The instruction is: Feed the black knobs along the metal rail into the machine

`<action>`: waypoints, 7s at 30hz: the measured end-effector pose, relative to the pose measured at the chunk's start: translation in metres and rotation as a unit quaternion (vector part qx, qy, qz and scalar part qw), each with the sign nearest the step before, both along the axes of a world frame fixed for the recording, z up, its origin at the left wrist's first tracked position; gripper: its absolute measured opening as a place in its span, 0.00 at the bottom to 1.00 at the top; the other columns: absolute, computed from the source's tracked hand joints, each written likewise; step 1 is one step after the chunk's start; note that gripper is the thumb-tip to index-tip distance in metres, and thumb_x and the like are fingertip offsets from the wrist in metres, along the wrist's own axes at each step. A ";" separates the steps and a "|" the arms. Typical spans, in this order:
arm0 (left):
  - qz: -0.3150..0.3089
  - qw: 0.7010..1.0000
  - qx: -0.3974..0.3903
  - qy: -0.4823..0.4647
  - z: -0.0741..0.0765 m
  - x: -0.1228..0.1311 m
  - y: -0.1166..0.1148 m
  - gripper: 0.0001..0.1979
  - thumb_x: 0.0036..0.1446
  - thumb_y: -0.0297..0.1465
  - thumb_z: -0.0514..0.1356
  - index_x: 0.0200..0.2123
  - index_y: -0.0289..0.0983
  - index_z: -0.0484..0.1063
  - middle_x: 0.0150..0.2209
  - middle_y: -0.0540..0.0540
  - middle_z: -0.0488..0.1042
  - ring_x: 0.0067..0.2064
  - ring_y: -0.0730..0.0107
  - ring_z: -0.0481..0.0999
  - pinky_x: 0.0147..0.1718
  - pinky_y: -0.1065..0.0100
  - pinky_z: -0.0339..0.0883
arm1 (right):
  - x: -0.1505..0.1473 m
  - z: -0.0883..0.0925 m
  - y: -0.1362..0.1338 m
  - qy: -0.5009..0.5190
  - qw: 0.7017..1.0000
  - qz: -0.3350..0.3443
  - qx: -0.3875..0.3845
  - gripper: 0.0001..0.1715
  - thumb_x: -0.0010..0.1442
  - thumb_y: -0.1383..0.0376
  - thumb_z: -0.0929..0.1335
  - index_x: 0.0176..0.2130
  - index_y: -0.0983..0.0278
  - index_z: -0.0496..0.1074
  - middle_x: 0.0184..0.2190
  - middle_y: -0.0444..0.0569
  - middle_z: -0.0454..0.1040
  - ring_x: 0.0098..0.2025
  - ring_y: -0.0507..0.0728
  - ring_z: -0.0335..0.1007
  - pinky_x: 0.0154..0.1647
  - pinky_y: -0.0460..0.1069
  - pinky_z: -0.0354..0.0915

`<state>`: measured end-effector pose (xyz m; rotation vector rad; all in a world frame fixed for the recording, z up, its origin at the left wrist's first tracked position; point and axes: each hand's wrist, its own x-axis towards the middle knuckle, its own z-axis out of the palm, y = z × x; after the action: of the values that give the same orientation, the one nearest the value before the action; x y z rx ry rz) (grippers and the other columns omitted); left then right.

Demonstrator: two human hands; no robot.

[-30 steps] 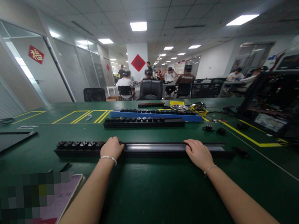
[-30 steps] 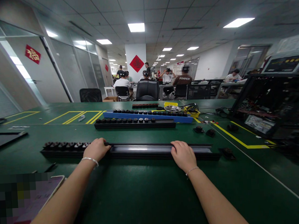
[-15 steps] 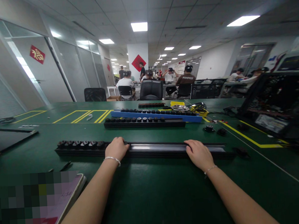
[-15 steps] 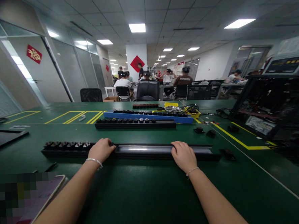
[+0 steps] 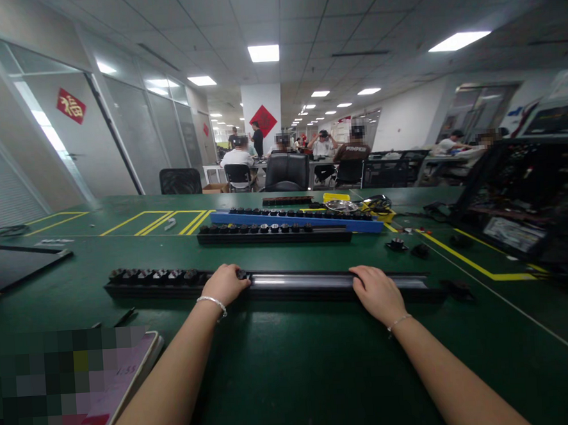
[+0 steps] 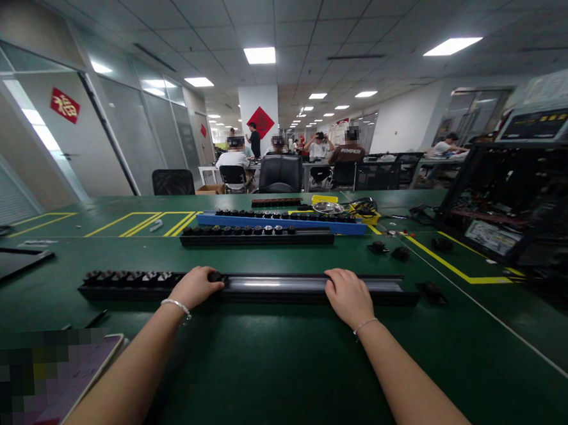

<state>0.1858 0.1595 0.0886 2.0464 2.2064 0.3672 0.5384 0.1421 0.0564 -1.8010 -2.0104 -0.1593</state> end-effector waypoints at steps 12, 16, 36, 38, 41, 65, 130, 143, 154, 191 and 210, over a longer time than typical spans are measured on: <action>-0.010 1.000 -0.003 0.004 0.002 -0.001 0.001 0.19 0.48 0.38 0.59 0.43 0.37 0.74 0.44 0.41 0.76 0.45 0.62 0.74 0.44 0.70 0.64 | 0.000 -0.001 0.000 0.000 1.000 0.003 0.008 0.22 0.59 0.63 0.56 0.47 0.63 0.70 0.48 0.50 0.71 0.52 0.57 0.62 0.51 0.54 0.58; -0.010 1.000 -0.007 -0.013 0.002 -0.001 0.001 0.18 0.48 0.38 0.59 0.42 0.38 0.75 0.43 0.41 0.76 0.44 0.61 0.74 0.43 0.69 0.64 | 0.000 -0.001 0.001 0.003 1.000 0.002 0.010 0.21 0.59 0.64 0.57 0.47 0.63 0.71 0.48 0.50 0.71 0.52 0.57 0.62 0.51 0.54 0.59; -0.028 0.998 0.021 -0.045 -0.005 0.016 -0.001 0.21 0.48 0.40 0.59 0.45 0.38 0.73 0.45 0.41 0.75 0.45 0.61 0.73 0.47 0.67 0.62 | 0.000 0.000 0.000 0.006 1.000 0.000 0.000 0.22 0.59 0.63 0.56 0.47 0.62 0.70 0.49 0.49 0.71 0.53 0.57 0.61 0.51 0.54 0.58; -0.032 0.998 0.023 -0.053 -0.007 0.017 -0.001 0.21 0.48 0.40 0.59 0.45 0.38 0.73 0.45 0.41 0.75 0.45 0.61 0.73 0.46 0.67 0.63 | 0.000 0.000 0.000 0.005 1.000 0.001 0.001 0.22 0.59 0.63 0.56 0.48 0.63 0.70 0.49 0.50 0.71 0.53 0.57 0.61 0.51 0.55 0.58; -0.039 0.997 0.029 -0.060 -0.008 0.020 -0.002 0.20 0.49 0.40 0.60 0.45 0.38 0.73 0.45 0.42 0.75 0.46 0.62 0.73 0.46 0.68 0.63 | 0.001 -0.002 0.001 0.002 1.000 0.003 0.013 0.22 0.58 0.64 0.57 0.47 0.62 0.70 0.48 0.49 0.71 0.52 0.57 0.62 0.51 0.54 0.59; -0.065 0.990 0.041 -0.119 -0.012 0.033 -0.006 0.21 0.51 0.38 0.60 0.48 0.38 0.71 0.45 0.44 0.76 0.47 0.65 0.73 0.48 0.69 0.62 | -0.002 0.003 -0.002 0.007 1.000 -0.001 -0.001 0.22 0.59 0.63 0.56 0.47 0.63 0.70 0.49 0.49 0.71 0.53 0.57 0.61 0.51 0.54 0.58; -0.167 0.947 -0.005 -0.274 -0.016 0.050 -0.015 0.16 0.51 0.30 0.57 0.46 0.40 0.72 0.43 0.50 0.77 0.46 0.71 0.75 0.48 0.73 0.65 | 0.000 0.007 -0.003 0.028 0.999 -0.035 -0.001 0.16 0.53 0.67 0.59 0.38 0.61 0.73 0.40 0.47 0.74 0.46 0.57 0.63 0.43 0.51 0.60; -0.189 0.946 -0.004 -0.265 -0.016 0.063 -0.020 0.18 0.51 0.30 0.58 0.47 0.40 0.69 0.44 0.48 0.76 0.47 0.70 0.74 0.48 0.72 0.65 | 0.000 0.005 -0.003 0.028 0.999 -0.026 0.016 0.16 0.54 0.67 0.59 0.38 0.61 0.73 0.39 0.47 0.74 0.45 0.57 0.63 0.44 0.51 0.60; -0.182 0.971 0.034 -0.148 -0.013 0.072 -0.031 0.23 0.49 0.34 0.61 0.51 0.44 0.67 0.44 0.49 0.76 0.47 0.65 0.73 0.50 0.66 0.62 | -0.001 0.002 -0.001 0.022 0.999 -0.029 0.034 0.15 0.56 0.65 0.59 0.35 0.60 0.73 0.38 0.48 0.74 0.44 0.56 0.64 0.43 0.50 0.60; -0.239 0.966 0.070 -0.063 -0.023 0.073 -0.034 0.24 0.54 0.34 0.55 0.56 0.46 0.60 0.47 0.48 0.75 0.47 0.62 0.73 0.47 0.63 0.63 | -0.001 0.000 -0.008 0.018 0.998 -0.045 0.036 0.15 0.54 0.67 0.59 0.37 0.61 0.73 0.38 0.47 0.75 0.45 0.56 0.64 0.42 0.50 0.60; -0.299 0.949 0.100 -0.010 -0.028 0.080 -0.035 0.20 0.54 0.32 0.56 0.51 0.43 0.60 0.46 0.48 0.74 0.48 0.64 0.72 0.48 0.62 0.61 | -0.001 -0.001 -0.007 0.028 0.997 -0.049 0.054 0.14 0.54 0.66 0.60 0.35 0.61 0.73 0.37 0.46 0.75 0.44 0.56 0.65 0.38 0.50 0.60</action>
<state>0.2655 0.1244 0.0611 2.6569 1.4679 0.5490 0.5373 0.1352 0.0549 -1.8164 -1.8417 -0.2397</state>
